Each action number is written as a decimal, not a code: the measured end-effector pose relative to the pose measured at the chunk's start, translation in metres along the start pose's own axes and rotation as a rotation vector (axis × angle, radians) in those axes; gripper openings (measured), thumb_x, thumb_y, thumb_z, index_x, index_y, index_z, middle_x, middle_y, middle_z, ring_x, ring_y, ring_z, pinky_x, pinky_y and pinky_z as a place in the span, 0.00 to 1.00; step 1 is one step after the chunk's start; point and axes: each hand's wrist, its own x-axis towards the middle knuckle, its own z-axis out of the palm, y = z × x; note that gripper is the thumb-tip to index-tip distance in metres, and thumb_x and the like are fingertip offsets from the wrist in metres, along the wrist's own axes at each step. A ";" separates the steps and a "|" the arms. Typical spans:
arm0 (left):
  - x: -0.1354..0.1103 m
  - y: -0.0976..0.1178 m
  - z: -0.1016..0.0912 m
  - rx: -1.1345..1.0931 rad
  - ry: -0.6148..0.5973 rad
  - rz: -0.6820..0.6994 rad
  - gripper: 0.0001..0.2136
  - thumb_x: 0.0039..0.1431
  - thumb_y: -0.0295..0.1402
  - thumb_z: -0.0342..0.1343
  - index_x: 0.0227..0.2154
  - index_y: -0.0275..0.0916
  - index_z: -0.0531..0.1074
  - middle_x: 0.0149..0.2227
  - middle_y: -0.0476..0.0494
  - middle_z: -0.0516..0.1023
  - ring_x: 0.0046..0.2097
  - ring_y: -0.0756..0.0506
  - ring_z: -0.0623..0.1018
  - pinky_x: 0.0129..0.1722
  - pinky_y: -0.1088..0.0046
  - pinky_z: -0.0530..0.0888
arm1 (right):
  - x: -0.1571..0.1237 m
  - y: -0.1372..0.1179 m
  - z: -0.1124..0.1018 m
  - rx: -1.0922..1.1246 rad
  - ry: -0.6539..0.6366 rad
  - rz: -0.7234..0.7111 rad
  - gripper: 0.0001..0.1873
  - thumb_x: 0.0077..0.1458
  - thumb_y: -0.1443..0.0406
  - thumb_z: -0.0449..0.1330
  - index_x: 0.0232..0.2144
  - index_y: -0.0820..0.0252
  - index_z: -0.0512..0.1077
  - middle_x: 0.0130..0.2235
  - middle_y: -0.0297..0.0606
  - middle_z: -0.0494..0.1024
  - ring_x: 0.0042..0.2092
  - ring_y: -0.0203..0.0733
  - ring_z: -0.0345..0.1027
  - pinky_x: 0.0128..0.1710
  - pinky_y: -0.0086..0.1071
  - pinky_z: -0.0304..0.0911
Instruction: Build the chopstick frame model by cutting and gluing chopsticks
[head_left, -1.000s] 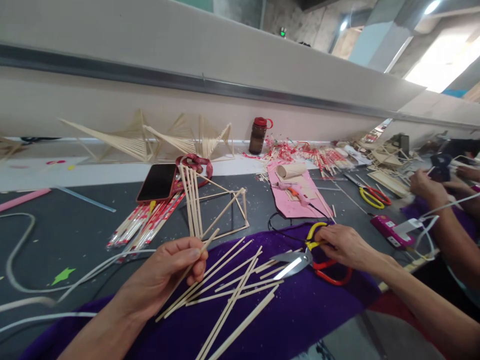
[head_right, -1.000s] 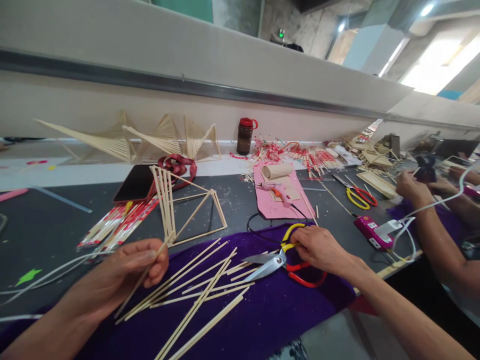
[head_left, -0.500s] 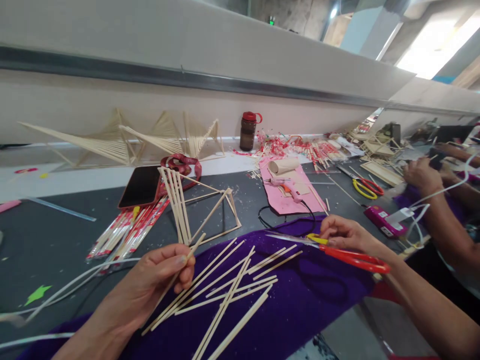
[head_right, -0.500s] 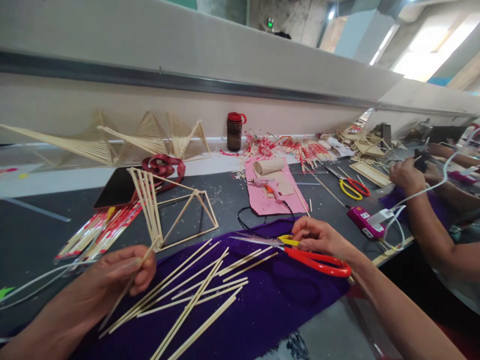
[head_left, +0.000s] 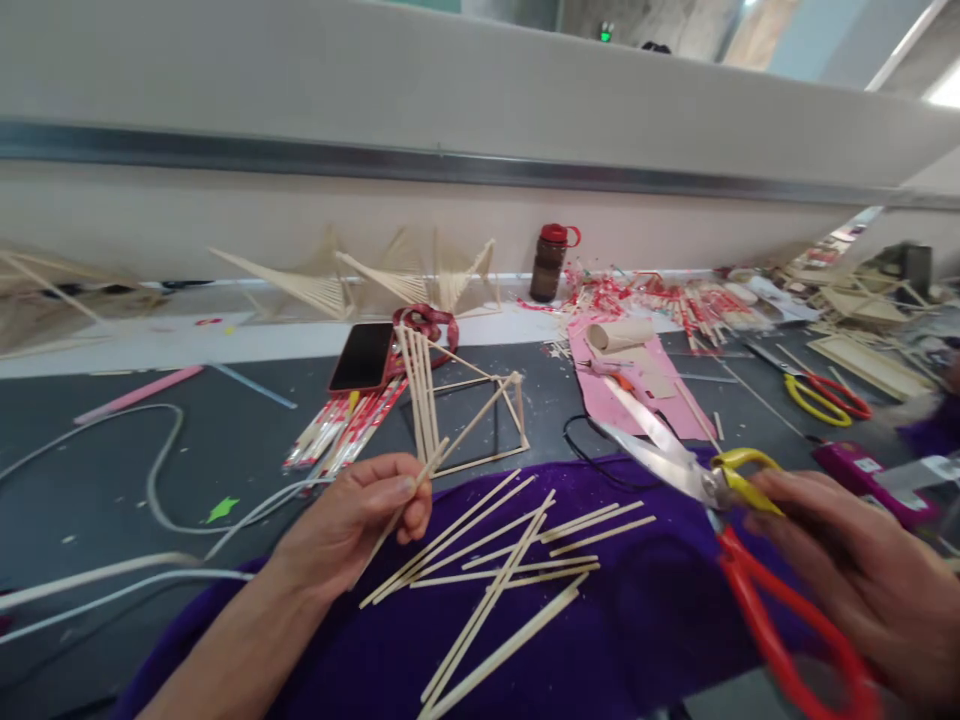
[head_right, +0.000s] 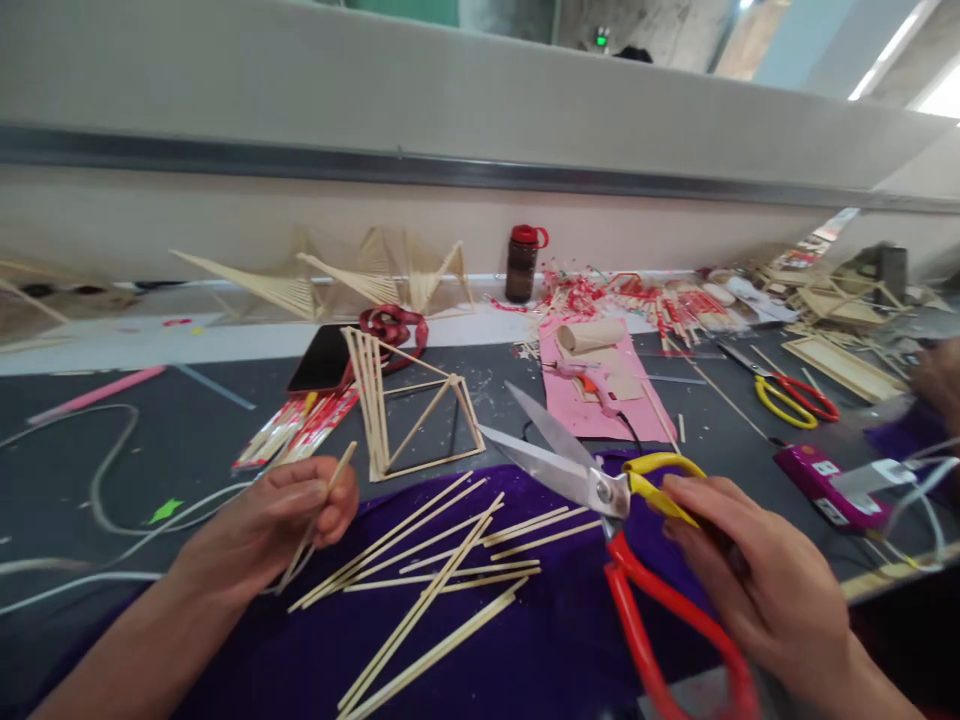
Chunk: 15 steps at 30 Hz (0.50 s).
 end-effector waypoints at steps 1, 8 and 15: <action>-0.001 0.003 0.000 -0.009 0.019 0.024 0.10 0.43 0.36 0.62 0.20 0.34 0.70 0.17 0.49 0.68 0.20 0.53 0.67 0.20 0.79 0.62 | 0.004 -0.003 0.004 -0.025 -0.005 -0.054 0.19 0.53 0.63 0.55 0.49 0.51 0.65 0.44 0.42 0.75 0.44 0.49 0.71 0.40 0.38 0.68; -0.005 0.009 0.001 -0.040 0.109 0.151 0.09 0.44 0.35 0.61 0.22 0.34 0.71 0.17 0.49 0.69 0.21 0.52 0.68 0.19 0.80 0.61 | 0.028 -0.016 0.028 0.359 -0.337 -0.021 0.30 0.56 0.54 0.50 0.60 0.46 0.51 0.57 0.42 0.63 0.54 0.55 0.61 0.49 0.44 0.64; -0.008 0.002 0.009 -0.043 0.147 0.177 0.07 0.45 0.34 0.59 0.23 0.34 0.72 0.17 0.49 0.70 0.21 0.52 0.69 0.18 0.80 0.60 | 0.040 -0.035 0.048 0.644 -0.543 -0.026 0.48 0.45 0.53 0.62 0.63 0.48 0.41 0.62 0.45 0.51 0.60 0.57 0.50 0.55 0.46 0.54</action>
